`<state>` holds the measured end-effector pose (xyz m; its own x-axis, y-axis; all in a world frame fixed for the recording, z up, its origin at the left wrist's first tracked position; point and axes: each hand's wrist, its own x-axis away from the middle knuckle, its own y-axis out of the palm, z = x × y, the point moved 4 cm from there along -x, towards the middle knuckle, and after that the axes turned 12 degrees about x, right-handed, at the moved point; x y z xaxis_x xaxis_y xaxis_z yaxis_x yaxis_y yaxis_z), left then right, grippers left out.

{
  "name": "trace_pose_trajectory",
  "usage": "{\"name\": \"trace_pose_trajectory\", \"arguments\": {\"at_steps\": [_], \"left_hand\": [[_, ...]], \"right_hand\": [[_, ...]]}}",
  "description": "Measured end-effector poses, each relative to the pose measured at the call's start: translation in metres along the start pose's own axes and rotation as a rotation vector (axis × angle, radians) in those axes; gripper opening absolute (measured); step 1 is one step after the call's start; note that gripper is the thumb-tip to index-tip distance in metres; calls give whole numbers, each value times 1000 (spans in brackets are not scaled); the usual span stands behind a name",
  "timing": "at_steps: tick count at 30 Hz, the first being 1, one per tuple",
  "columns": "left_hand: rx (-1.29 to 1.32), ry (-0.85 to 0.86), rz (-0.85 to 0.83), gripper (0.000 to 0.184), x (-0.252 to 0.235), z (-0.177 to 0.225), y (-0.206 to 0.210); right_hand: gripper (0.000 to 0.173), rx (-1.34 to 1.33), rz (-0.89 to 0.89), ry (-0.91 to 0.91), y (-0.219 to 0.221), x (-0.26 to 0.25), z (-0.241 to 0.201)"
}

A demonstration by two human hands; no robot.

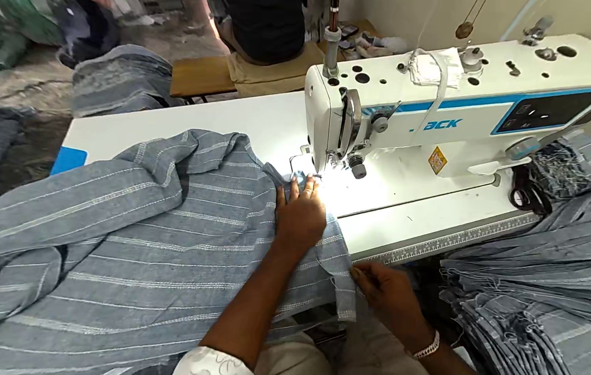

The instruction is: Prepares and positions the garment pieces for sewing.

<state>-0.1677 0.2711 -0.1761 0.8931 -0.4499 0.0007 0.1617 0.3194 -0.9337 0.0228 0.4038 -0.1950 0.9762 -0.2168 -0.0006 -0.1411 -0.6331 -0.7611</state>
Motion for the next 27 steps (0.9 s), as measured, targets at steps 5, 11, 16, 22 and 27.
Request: {"name": "trace_pose_trajectory", "arguments": {"at_steps": [5, 11, 16, 22, 27], "left_hand": [[1, -3, -2, 49, -34, -13, -12], [18, -24, -53, 52, -72, -23, -24], [72, -25, 52, 53, -97, -39, -36], [-30, 67, -15, 51, -14, -7, -26], [-11, 259, 34, 38, 33, 3, -14]], "right_hand": [[18, 200, 3, -50, -9, -40, -21], [20, 340, -71, -82, -15, -85, -43], [21, 424, -125, -72, -10, -126, -53], [35, 417, -387, -163, -25, -131, -55], [38, 624, -306, -207, -77, -160, -24]]}}
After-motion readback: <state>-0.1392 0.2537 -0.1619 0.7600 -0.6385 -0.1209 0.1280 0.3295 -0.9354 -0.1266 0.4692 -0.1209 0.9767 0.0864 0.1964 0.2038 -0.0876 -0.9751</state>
